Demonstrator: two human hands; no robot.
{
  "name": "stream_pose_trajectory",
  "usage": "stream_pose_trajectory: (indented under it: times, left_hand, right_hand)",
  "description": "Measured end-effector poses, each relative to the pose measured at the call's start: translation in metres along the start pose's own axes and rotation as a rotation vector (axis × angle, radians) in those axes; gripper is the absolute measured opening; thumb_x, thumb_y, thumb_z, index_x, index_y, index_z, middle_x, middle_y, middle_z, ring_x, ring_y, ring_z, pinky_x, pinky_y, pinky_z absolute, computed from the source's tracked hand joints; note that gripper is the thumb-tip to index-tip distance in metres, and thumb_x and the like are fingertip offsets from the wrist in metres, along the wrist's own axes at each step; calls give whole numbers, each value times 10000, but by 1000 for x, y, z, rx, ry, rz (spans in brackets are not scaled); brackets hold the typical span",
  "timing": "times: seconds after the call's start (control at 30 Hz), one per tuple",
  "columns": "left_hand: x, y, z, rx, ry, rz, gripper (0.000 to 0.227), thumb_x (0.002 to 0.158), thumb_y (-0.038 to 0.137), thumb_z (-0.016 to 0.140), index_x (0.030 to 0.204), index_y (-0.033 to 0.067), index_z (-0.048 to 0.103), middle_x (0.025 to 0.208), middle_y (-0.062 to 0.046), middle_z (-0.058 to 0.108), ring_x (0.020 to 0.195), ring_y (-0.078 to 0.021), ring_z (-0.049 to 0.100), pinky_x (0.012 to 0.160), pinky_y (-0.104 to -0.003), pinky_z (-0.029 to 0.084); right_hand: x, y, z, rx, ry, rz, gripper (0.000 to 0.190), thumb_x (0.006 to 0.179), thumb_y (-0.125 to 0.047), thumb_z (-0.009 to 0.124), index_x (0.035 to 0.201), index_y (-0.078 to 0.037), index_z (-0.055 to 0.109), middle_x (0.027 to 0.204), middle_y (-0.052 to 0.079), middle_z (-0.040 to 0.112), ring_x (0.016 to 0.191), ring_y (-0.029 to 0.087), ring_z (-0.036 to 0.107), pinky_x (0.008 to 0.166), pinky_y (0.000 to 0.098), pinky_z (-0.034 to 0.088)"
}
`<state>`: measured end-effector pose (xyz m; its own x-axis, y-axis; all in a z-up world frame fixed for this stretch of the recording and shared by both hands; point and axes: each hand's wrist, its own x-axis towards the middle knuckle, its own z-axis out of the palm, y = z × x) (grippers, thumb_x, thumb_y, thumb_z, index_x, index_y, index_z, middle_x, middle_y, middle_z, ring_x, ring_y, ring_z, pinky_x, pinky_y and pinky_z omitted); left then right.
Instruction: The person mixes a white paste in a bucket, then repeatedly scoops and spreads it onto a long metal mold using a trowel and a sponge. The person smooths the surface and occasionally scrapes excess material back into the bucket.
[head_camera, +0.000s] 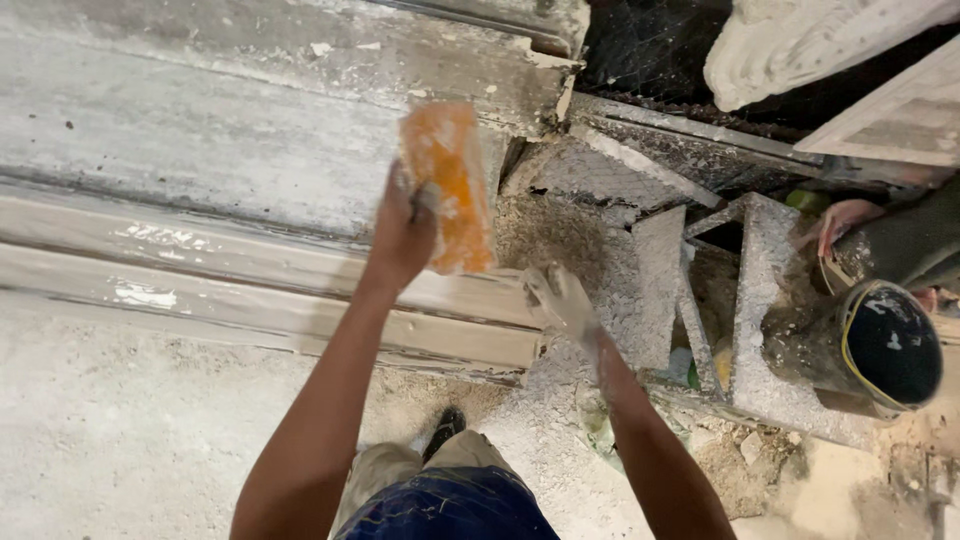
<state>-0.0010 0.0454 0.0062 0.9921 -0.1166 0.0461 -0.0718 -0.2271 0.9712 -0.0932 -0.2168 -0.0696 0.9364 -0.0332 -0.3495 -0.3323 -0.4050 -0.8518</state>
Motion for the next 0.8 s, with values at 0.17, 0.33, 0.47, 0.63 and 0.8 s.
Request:
stream_pose_trajectory:
  times: [0.17, 0.33, 0.47, 0.63, 0.8]
  left_hand:
    - [-37, -9, -50, -211, 95, 179, 551, 1041, -27, 443, 1563, -7, 268, 1306, -136, 611, 1059, -144, 604, 876, -295, 519]
    - [-76, -20, -84, -275, 146, 354, 451, 1099, 66, 432, 1539, 11, 344, 1395, -81, 567, 1276, -150, 551, 1112, -299, 459]
    - [-98, -26, -94, -315, 255, 141, 396, 1113, 160, 510, 1474, 27, 415, 1304, -59, 606, 1142, -110, 566, 977, -274, 505]
    - [-113, -43, -98, -363, 316, 70, 381, 1111, 165, 519, 1454, 24, 430, 1295, -57, 601, 1126, -100, 551, 969, -268, 493]
    - [-127, -64, -99, -299, 331, 60, 413, 1087, 163, 522, 1455, 7, 418, 1295, -67, 601, 1143, -102, 556, 980, -266, 491]
  right_hand:
    - [-16, -98, -9, 22, -254, -149, 266, 902, -181, 658, 1140, -85, 590, 1021, 47, 690, 985, 158, 735, 908, 377, 583]
    - [-16, -140, -15, -564, -212, -338, 246, 976, -249, 667, 1171, -101, 689, 1135, 102, 759, 997, 204, 738, 962, 387, 579]
    - [1, -120, 7, -391, -303, -291, 229, 949, -228, 651, 1156, -137, 691, 1163, 53, 763, 1017, 190, 744, 982, 398, 556]
    - [48, -57, 55, -254, -239, -247, 221, 928, -247, 677, 1088, -103, 722, 1122, 61, 774, 1026, 174, 752, 974, 383, 589]
    - [74, 26, 54, -495, -156, -209, 228, 976, -289, 645, 1114, -117, 705, 1154, 86, 749, 997, 197, 737, 899, 393, 614]
